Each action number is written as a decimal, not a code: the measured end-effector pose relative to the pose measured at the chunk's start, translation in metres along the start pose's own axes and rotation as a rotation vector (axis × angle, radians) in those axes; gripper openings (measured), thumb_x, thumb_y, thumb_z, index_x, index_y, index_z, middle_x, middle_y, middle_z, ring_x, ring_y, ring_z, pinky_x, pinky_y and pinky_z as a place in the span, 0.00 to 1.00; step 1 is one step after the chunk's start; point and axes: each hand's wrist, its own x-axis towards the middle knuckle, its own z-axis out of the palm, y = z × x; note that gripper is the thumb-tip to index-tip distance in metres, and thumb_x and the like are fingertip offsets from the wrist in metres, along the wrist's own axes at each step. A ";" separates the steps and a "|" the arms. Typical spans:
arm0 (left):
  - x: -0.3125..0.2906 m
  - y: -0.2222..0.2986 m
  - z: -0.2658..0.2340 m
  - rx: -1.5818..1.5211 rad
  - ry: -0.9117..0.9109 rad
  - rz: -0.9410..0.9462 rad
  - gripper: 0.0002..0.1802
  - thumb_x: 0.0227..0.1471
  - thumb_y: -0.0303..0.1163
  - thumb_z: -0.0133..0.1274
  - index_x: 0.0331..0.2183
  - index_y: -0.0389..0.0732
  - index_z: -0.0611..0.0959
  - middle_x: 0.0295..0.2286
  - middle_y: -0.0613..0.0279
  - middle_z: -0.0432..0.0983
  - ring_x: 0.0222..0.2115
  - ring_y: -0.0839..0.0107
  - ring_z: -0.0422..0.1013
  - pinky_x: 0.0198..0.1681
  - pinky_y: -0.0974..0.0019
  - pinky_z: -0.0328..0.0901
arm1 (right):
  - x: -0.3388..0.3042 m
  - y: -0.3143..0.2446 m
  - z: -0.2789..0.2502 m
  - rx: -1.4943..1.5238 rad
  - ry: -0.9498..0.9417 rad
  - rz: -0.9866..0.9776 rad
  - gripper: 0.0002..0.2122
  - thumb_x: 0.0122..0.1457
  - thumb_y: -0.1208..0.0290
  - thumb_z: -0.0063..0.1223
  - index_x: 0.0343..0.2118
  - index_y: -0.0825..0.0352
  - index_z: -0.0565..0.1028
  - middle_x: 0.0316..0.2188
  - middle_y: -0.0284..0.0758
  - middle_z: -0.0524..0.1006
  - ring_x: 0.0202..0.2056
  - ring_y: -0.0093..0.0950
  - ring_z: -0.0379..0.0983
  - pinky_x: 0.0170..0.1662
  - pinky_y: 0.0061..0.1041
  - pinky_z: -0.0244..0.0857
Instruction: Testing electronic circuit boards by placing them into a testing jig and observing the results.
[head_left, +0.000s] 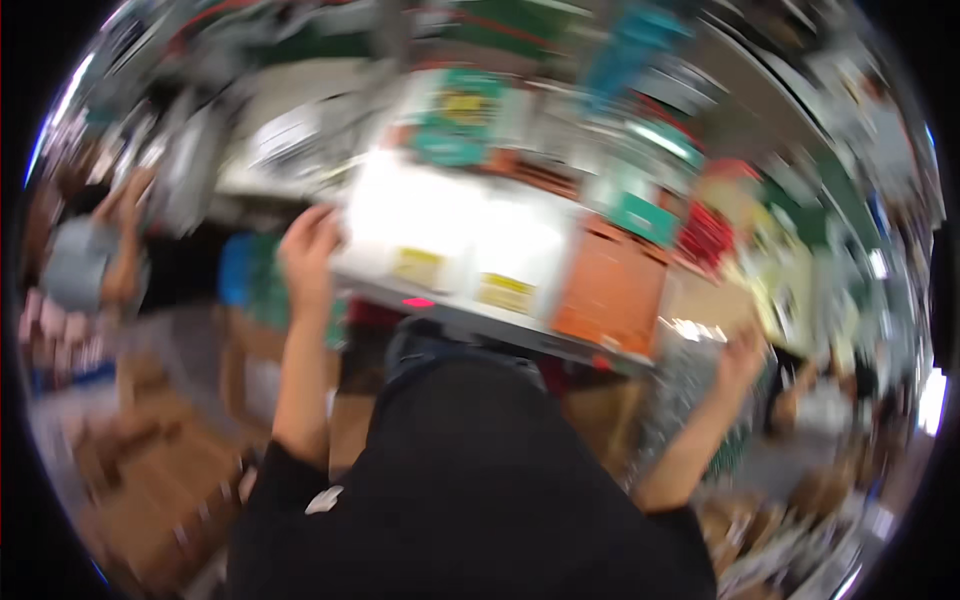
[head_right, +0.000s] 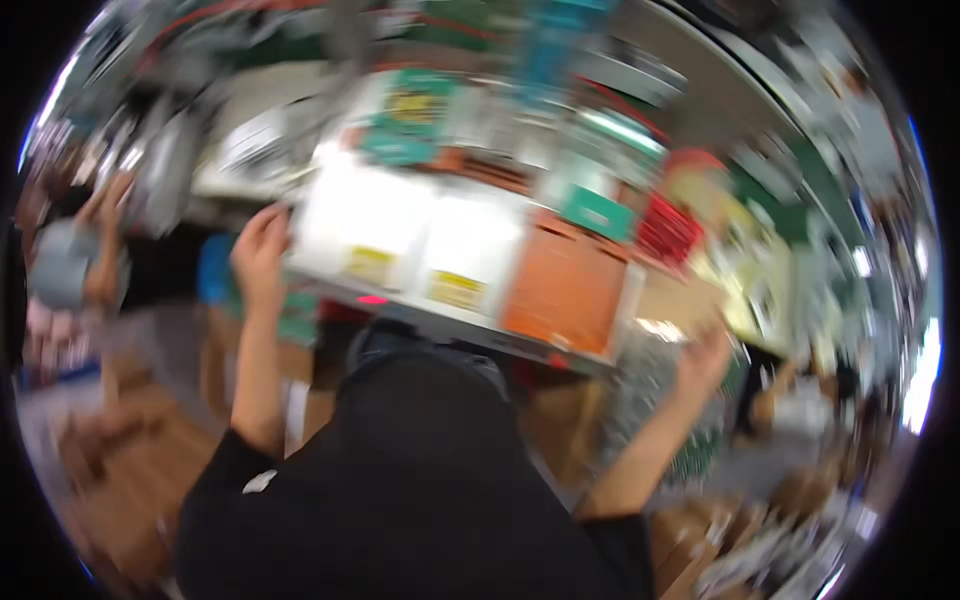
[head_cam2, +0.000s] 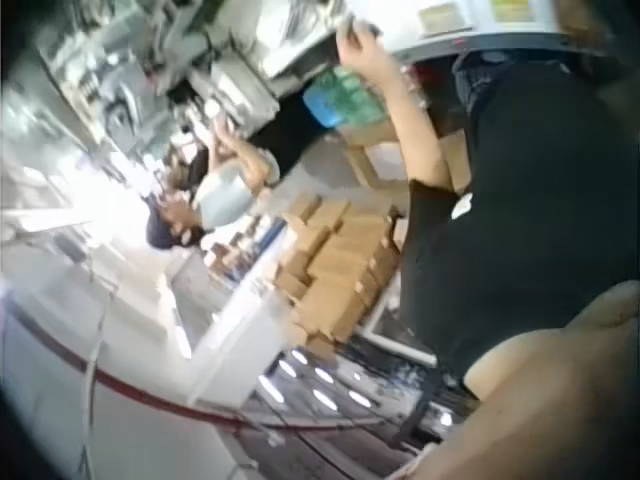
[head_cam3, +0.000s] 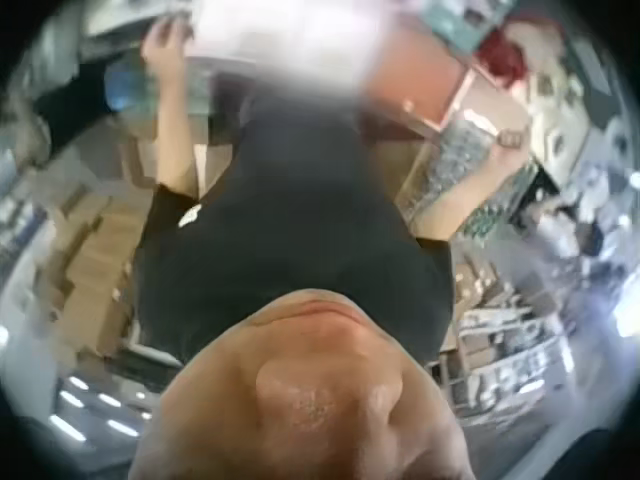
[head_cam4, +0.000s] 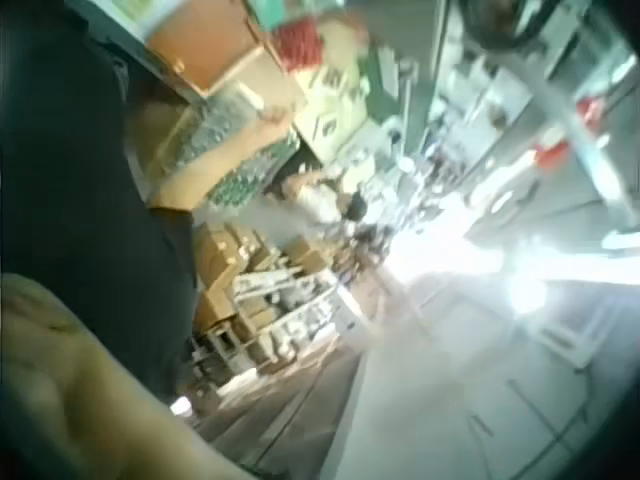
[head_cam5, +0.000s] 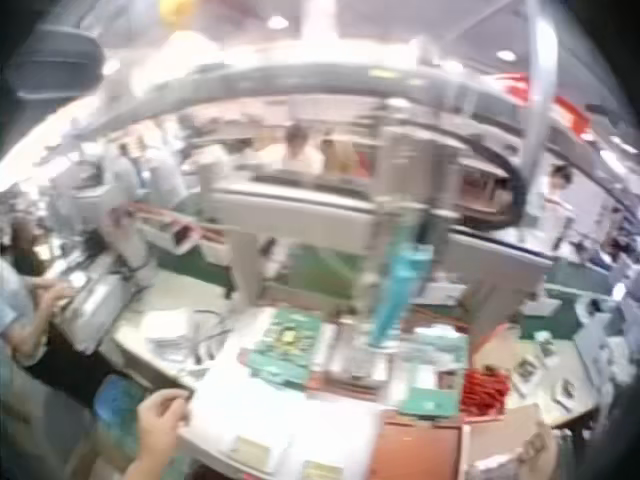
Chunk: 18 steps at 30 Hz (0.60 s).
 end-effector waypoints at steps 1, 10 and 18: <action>0.034 -0.017 -0.007 -0.005 -0.001 -0.020 0.14 0.58 0.29 0.57 0.45 0.34 0.83 0.32 0.67 0.79 0.31 0.79 0.72 0.35 0.73 0.68 | -0.009 -0.008 -0.004 0.003 0.079 -0.039 0.13 0.67 0.73 0.44 0.53 0.69 0.71 0.26 0.25 0.72 0.20 0.13 0.62 0.20 0.14 0.57; 0.241 -0.157 -0.062 1.049 -0.040 0.589 0.37 0.41 0.21 0.60 0.55 0.47 0.72 0.55 0.53 0.67 0.56 0.48 0.62 0.57 0.50 0.62 | -0.069 -0.011 0.084 -0.222 -0.242 -0.303 0.06 0.66 0.81 0.45 0.43 0.68 0.73 0.20 0.24 0.60 0.15 0.13 0.46 0.16 0.17 0.45; 0.267 -0.146 -0.128 0.822 -0.397 0.704 0.19 0.40 0.22 0.59 0.40 0.38 0.81 0.43 0.52 0.76 0.44 0.52 0.72 0.46 0.54 0.68 | -0.145 -0.007 0.118 -0.514 0.059 -0.307 0.04 0.63 0.79 0.50 0.39 0.67 0.74 0.22 0.22 0.65 0.17 0.11 0.51 0.17 0.14 0.45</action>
